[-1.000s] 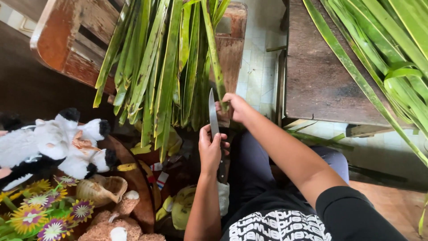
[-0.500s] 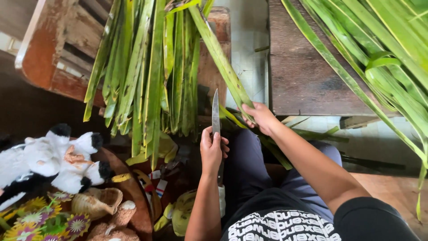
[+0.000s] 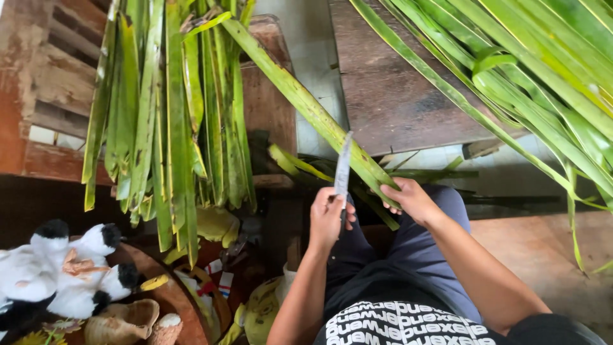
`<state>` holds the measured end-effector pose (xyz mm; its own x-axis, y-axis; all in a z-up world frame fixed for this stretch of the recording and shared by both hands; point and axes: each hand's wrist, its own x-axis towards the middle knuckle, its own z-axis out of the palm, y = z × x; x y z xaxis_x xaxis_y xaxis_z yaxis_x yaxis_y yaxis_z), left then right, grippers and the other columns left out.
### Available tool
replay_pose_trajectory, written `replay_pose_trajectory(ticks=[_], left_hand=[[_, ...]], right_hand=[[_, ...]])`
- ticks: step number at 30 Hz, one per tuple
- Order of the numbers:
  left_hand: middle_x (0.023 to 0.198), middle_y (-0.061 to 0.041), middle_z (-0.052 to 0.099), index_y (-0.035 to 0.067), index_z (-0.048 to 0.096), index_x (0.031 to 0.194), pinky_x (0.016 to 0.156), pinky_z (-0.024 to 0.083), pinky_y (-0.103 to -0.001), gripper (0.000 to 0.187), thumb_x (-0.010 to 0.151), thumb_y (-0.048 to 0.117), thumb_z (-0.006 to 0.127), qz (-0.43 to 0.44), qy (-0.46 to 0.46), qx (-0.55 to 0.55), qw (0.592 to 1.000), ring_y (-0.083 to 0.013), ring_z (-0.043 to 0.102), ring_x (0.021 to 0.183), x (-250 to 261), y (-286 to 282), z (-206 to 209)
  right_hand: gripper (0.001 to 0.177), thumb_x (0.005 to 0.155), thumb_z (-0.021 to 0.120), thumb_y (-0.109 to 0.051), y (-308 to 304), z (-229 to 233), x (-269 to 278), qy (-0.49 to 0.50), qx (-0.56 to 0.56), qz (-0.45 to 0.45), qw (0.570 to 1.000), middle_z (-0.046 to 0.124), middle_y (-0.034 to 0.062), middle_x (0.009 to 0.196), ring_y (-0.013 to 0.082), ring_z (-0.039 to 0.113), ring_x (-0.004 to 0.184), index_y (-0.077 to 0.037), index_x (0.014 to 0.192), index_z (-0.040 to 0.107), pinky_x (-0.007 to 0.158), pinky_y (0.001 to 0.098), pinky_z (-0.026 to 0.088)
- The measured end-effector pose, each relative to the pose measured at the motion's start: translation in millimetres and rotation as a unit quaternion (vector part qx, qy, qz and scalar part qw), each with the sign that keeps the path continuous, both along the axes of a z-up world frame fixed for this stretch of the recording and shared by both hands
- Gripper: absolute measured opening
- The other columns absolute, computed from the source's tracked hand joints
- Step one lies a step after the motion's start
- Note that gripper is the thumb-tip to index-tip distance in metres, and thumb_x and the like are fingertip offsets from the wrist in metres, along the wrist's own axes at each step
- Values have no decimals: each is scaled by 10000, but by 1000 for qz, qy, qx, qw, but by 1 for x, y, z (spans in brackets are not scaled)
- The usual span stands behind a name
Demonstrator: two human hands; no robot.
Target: Stripping the midrib from palm leaves using a knife
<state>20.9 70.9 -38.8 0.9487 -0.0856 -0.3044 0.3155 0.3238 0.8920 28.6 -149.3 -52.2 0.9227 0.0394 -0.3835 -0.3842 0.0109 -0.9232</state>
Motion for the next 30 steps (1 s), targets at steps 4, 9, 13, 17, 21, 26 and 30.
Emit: replay_pose_trajectory(ticks=[4,9,13,17,21,26,30], left_hand=[[671,-262,653,-58,542,1084,307,531,-321,175,944,46,533,-56,24,-22,998,-272,643,455,-12,-29,-16],[658,-232,630,-60,389,1346,272,485,-275,408,984,78,515,-162,19,-75,984,-231,603,424,-20,-52,1],[673,-248,632,-42,260,1480,259,475,-272,568,991,62,529,-192,3,-125,973,-247,593,418,-22,-64,-3],[687,-245,641,-43,237,1513,274,493,-254,615,996,67,551,-224,-28,-127,966,-227,603,436,-25,-69,10],[665,-224,630,36,266,1547,296,511,-249,606,998,37,523,-243,-65,-111,961,-221,600,446,-27,-74,7],[665,-242,639,-17,266,1523,301,528,-287,595,1003,71,540,-225,-21,-101,969,-260,611,450,-33,-75,-10],[652,-245,643,-57,268,1502,301,535,-307,578,1006,72,536,-218,3,-92,972,-274,624,446,-38,-76,-33]], right_hand=[[205,922,633,-150,-27,-12,-18,-3,-17,-8,1000,613,191,550,213,583,396,33,829,639,328,295,437],[193,917,634,-115,-43,-9,-37,-15,-42,-11,999,636,204,567,233,615,434,51,821,655,359,304,463],[186,918,608,-82,-52,-3,-51,-48,-43,-19,998,640,193,569,206,604,442,62,812,662,375,279,457],[152,899,619,-42,-51,-3,-58,-91,-35,-36,995,664,214,586,220,629,451,69,811,675,390,286,482],[121,897,633,-16,-45,-11,-55,-142,-21,-59,988,677,219,607,223,650,455,71,825,674,422,287,506],[144,911,613,-29,-35,-14,-61,-99,-11,-75,992,651,201,585,216,627,422,63,808,656,392,292,488],[157,919,602,-32,-34,-29,-68,-65,-18,-95,993,633,188,569,204,608,407,48,791,648,371,280,470]])
